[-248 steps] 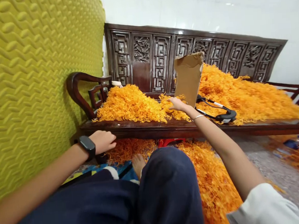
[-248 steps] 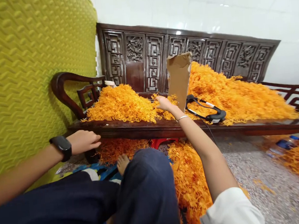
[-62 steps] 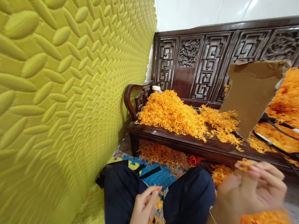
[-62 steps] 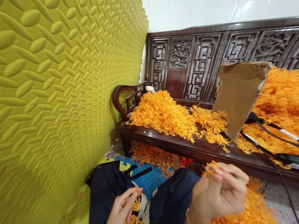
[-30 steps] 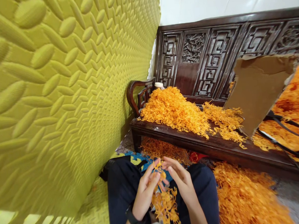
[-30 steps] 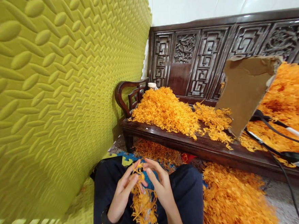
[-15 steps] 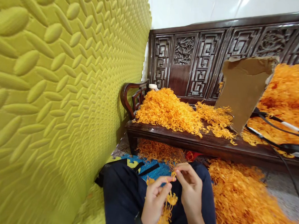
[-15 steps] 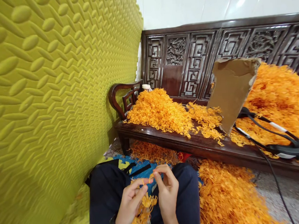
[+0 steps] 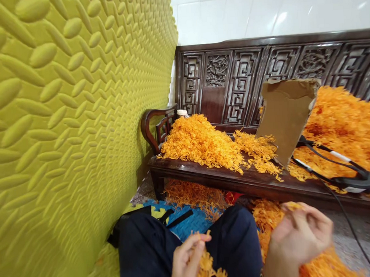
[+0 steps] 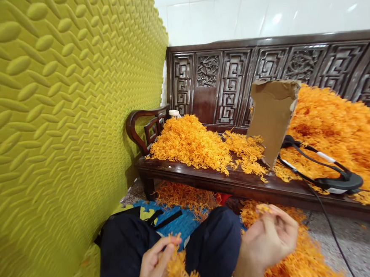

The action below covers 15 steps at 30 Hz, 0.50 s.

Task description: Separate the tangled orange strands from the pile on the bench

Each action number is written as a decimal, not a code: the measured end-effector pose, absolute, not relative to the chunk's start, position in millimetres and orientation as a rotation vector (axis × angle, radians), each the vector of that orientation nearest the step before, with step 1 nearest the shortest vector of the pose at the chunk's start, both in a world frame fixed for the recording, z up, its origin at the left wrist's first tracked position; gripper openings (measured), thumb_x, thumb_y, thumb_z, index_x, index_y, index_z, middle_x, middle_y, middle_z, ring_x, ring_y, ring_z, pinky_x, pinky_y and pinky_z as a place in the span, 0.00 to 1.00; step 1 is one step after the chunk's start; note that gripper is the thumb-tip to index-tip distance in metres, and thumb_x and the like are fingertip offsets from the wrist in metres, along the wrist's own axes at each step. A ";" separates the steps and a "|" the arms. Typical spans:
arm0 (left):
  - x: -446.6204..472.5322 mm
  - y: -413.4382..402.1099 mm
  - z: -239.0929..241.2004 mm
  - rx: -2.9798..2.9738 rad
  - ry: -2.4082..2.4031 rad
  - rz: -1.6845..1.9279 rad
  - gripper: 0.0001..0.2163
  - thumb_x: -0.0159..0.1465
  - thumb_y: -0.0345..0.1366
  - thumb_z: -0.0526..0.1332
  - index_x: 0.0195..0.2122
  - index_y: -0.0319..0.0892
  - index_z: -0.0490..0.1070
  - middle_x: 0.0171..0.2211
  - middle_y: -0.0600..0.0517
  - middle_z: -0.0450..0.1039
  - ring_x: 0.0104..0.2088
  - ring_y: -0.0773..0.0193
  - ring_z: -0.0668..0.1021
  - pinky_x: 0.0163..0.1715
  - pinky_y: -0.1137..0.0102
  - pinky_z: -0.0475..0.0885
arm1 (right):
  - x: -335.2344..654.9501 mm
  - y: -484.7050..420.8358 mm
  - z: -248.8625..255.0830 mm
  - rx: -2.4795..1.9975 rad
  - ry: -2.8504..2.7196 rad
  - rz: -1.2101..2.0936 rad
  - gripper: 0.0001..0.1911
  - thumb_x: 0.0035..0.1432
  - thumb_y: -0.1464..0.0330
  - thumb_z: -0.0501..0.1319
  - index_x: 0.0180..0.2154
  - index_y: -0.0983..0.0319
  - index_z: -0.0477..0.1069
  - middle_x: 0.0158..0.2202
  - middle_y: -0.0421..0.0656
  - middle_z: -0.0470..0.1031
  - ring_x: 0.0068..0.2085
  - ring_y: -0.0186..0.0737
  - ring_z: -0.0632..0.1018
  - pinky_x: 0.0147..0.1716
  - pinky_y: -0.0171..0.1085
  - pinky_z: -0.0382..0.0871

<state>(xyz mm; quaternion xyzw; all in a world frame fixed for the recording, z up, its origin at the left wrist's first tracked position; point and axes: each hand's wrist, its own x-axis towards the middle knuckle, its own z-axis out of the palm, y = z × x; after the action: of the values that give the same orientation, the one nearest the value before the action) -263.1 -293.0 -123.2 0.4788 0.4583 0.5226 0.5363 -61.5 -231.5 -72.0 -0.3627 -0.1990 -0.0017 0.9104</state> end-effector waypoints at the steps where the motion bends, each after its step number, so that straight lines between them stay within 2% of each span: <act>1: -270.2 -292.0 -129.5 1.081 1.126 1.233 0.19 0.57 0.52 0.59 0.37 0.41 0.76 0.12 0.55 0.64 0.11 0.74 0.58 0.11 0.77 0.53 | -56.9 -231.5 -60.7 -0.716 -0.396 -0.111 0.10 0.42 0.71 0.63 0.27 0.60 0.63 0.26 0.39 0.63 0.27 0.36 0.68 0.31 0.42 0.67; 4: -286.8 -287.8 -141.2 0.965 1.173 1.259 0.23 0.56 0.53 0.60 0.43 0.38 0.73 0.07 0.61 0.52 0.09 0.76 0.53 0.11 0.78 0.49 | -61.0 -225.4 -26.7 -0.655 -0.367 -0.386 0.10 0.46 0.68 0.62 0.29 0.58 0.60 0.28 0.40 0.61 0.25 0.35 0.66 0.27 0.42 0.67; 6: -293.0 -286.3 -141.6 0.914 1.186 1.309 0.24 0.56 0.52 0.60 0.45 0.37 0.71 0.07 0.62 0.53 0.10 0.75 0.56 0.12 0.79 0.52 | -69.8 -206.0 -7.7 -0.632 -0.346 -0.489 0.10 0.49 0.66 0.61 0.30 0.58 0.60 0.30 0.41 0.62 0.26 0.36 0.67 0.28 0.42 0.68; 8: -296.0 -286.5 -138.1 0.866 1.187 1.357 0.25 0.56 0.51 0.60 0.48 0.37 0.69 0.08 0.61 0.55 0.10 0.75 0.58 0.13 0.79 0.54 | -76.2 -171.6 5.2 -0.643 -0.398 -0.503 0.08 0.52 0.64 0.60 0.32 0.59 0.62 0.32 0.43 0.64 0.32 0.40 0.70 0.33 0.44 0.69; 11: -296.7 -286.3 -130.5 0.825 1.153 1.421 0.27 0.57 0.48 0.60 0.54 0.38 0.65 0.10 0.61 0.59 0.13 0.73 0.62 0.16 0.79 0.59 | -79.4 -109.5 6.9 -0.841 -0.857 -0.244 0.11 0.56 0.62 0.58 0.36 0.62 0.68 0.37 0.47 0.68 0.43 0.45 0.71 0.46 0.49 0.66; 13: -296.5 -284.1 -125.5 0.826 1.114 1.465 0.28 0.59 0.47 0.60 0.57 0.40 0.61 0.12 0.60 0.62 0.16 0.71 0.66 0.21 0.77 0.63 | -80.8 -80.0 -5.8 -1.028 -1.292 0.116 0.15 0.52 0.60 0.61 0.38 0.63 0.70 0.40 0.49 0.70 0.48 0.48 0.70 0.52 0.52 0.60; 15: -296.8 -279.8 -120.3 0.839 1.084 1.512 0.29 0.60 0.46 0.58 0.60 0.41 0.56 0.16 0.59 0.67 0.19 0.69 0.70 0.28 0.75 0.67 | -84.9 -70.4 -27.7 -1.109 -1.540 0.401 0.19 0.47 0.59 0.65 0.39 0.64 0.72 0.42 0.50 0.72 0.49 0.49 0.70 0.53 0.52 0.58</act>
<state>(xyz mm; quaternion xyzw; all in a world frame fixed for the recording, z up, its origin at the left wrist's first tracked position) -296.8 -279.8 -120.3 0.3505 0.4528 0.6313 0.5230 -84.9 -70.4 -27.7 -0.4715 -0.6549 0.1706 0.5654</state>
